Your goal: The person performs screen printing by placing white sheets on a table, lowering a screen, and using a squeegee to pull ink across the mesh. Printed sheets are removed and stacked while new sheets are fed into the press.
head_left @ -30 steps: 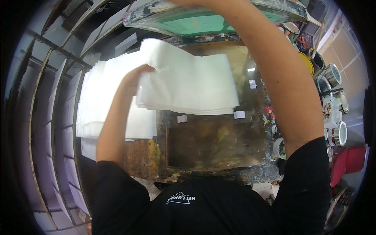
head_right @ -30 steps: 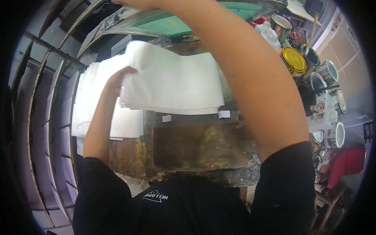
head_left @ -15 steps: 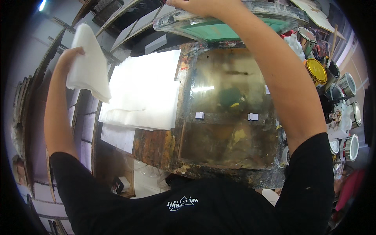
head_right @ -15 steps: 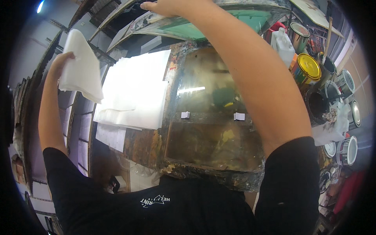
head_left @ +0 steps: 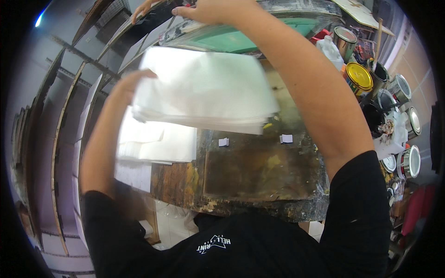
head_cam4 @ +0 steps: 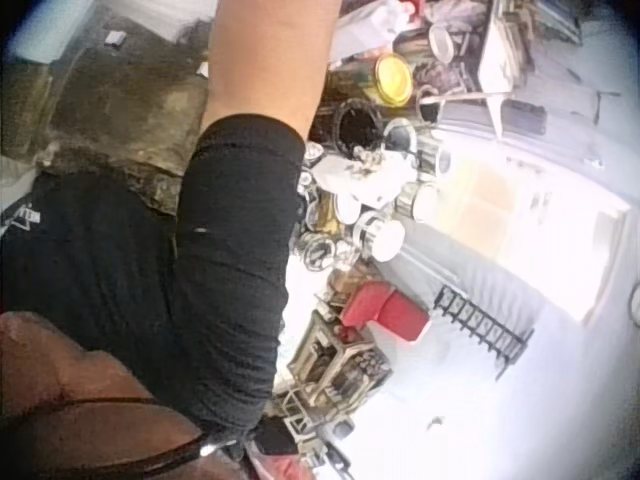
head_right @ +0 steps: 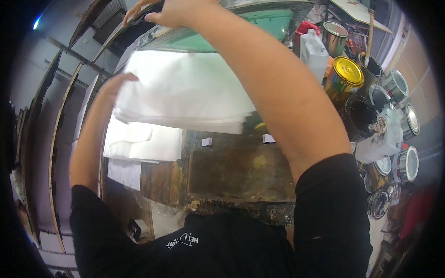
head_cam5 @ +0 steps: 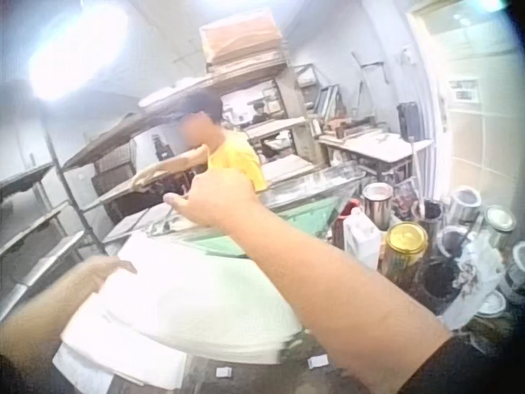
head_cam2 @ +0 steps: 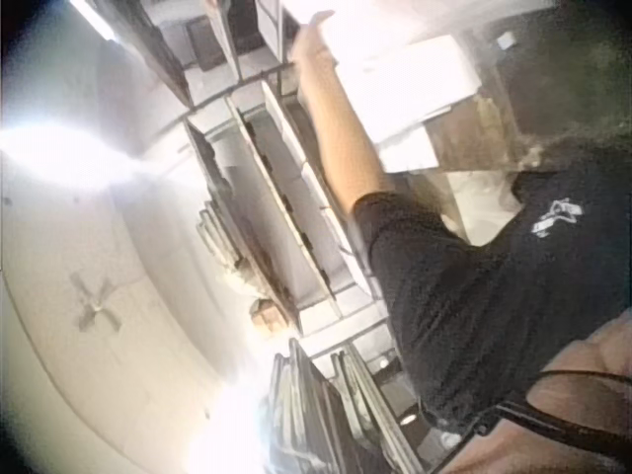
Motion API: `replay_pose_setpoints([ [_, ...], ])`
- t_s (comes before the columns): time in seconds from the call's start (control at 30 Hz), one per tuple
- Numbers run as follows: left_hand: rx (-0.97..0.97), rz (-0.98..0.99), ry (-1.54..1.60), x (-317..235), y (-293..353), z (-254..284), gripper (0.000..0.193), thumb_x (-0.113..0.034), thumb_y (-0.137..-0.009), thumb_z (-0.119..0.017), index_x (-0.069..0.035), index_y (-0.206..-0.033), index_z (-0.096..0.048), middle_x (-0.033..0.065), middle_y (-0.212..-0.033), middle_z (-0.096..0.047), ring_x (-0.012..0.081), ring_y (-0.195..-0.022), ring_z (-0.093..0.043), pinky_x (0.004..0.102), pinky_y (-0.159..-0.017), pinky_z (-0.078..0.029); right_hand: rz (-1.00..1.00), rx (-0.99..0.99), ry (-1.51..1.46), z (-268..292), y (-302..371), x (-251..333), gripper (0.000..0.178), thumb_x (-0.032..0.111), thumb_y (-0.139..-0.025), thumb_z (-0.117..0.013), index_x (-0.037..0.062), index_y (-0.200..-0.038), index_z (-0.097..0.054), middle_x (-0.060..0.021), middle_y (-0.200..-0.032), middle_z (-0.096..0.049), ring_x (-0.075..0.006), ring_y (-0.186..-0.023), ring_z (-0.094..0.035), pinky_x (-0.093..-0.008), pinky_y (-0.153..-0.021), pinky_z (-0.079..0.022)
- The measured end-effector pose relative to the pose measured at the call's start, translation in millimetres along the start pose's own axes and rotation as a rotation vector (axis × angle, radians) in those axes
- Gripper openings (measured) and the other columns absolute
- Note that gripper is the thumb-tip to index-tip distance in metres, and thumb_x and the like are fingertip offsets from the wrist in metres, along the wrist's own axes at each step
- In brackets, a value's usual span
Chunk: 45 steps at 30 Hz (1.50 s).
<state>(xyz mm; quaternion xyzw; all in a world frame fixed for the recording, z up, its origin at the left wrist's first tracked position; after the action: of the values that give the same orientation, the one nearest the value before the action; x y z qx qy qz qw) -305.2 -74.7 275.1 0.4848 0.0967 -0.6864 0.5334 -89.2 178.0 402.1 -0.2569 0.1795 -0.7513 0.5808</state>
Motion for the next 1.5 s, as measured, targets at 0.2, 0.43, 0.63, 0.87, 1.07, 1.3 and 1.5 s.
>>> replay_pose_setpoints([
  [0.2,0.216,0.127,0.316,167.7,-94.0,-186.3,0.048,-0.021,-0.078,-0.081,-0.001,-0.12,-0.069,0.0145,-0.107,-0.072,0.0307,-0.093,-0.072,0.0442,-0.084,-0.061,0.043,0.008,-0.09,5.1,8.4,18.4,0.075,0.069,-0.099,-0.044,0.003,-0.105,-0.08,-0.0211,-0.108,-0.077,-0.0356,-0.104,-0.074,-0.0471,-0.092,-0.055],
  [0.43,0.266,0.175,0.332,170.2,-92.6,-211.5,0.049,-0.018,-0.083,-0.078,0.005,-0.123,-0.061,0.0192,-0.109,-0.072,0.0321,-0.094,-0.074,0.0473,-0.087,-0.062,0.06,-0.091,0.106,-4.1,4.0,12.5,0.066,0.062,-0.097,-0.055,0.0083,-0.135,-0.062,-0.0243,-0.129,-0.067,-0.0385,-0.117,-0.068,-0.0453,-0.101,-0.052],
  [0.63,0.281,0.149,0.334,176.2,-104.0,-211.7,0.041,-0.017,-0.082,-0.078,0.005,-0.114,-0.065,0.0176,-0.102,-0.072,0.0307,-0.086,-0.074,0.0458,-0.081,-0.062,0.055,-0.211,-0.135,17.7,20.1,15.8,0.082,0.054,-0.095,-0.064,0.0152,-0.16,-0.033,-0.0246,-0.148,-0.055,-0.0468,-0.121,-0.063,-0.0497,-0.104,-0.052],
  [0.87,0.186,0.013,0.119,180.1,-124.0,-190.7,0.047,-0.019,-0.078,-0.081,0.008,-0.112,-0.064,0.0166,-0.099,-0.07,0.0298,-0.082,-0.072,0.0446,-0.073,-0.06,-0.266,0.099,0.108,9.3,18.1,10.0,0.082,0.061,-0.096,-0.058,0.0111,-0.158,-0.036,-0.0262,-0.139,-0.062,-0.0445,-0.116,-0.067,-0.0494,-0.1,-0.054],
  [1.07,0.17,0.077,0.107,180.4,-117.4,-180.2,0.052,-0.019,-0.077,-0.081,0.009,-0.117,-0.062,0.0172,-0.1,-0.069,0.0295,-0.082,-0.071,0.0447,-0.071,-0.06,-0.092,0.116,0.116,-4.8,8.0,11.0,0.091,0.067,-0.095,-0.056,-0.0049,-0.149,-0.041,-0.0289,-0.128,-0.067,-0.0413,-0.113,-0.069,-0.0475,-0.097,-0.055],
  [1.3,0.188,0.055,0.063,176.3,-114.6,-179.6,0.046,-0.018,-0.078,-0.081,0.009,-0.112,-0.066,0.0158,-0.096,-0.07,0.0279,-0.08,-0.071,0.0428,-0.069,-0.061,0.003,-0.232,-0.028,14.5,20.0,10.7,0.082,0.063,-0.094,-0.06,-0.0029,-0.142,-0.05,-0.0275,-0.129,-0.067,-0.0412,-0.116,-0.067,-0.0474,-0.1,-0.054],
  [1.5,0.12,0.044,0.192,182.1,-112.4,-183.3,0.042,-0.018,-0.078,-0.081,0.011,-0.106,-0.067,0.0158,-0.093,-0.07,0.027,-0.077,-0.071,0.0416,-0.066,-0.06,0.059,-0.051,-0.01,10.1,23.8,21.4,0.069,0.064,-0.098,-0.051,-0.0002,-0.114,-0.072,-0.0264,-0.117,-0.072,-0.0423,-0.11,-0.069,-0.049,-0.099,-0.053],
])
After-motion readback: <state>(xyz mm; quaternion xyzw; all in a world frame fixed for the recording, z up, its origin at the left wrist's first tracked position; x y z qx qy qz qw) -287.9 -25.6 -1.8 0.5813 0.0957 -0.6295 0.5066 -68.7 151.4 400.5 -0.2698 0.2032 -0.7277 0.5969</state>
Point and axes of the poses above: each hand's wrist, its own y-axis away from the middle knuckle, its own z-axis out of the back of the hand, x = y × z, the point moved 9 cm from there along -y, towards the middle knuckle
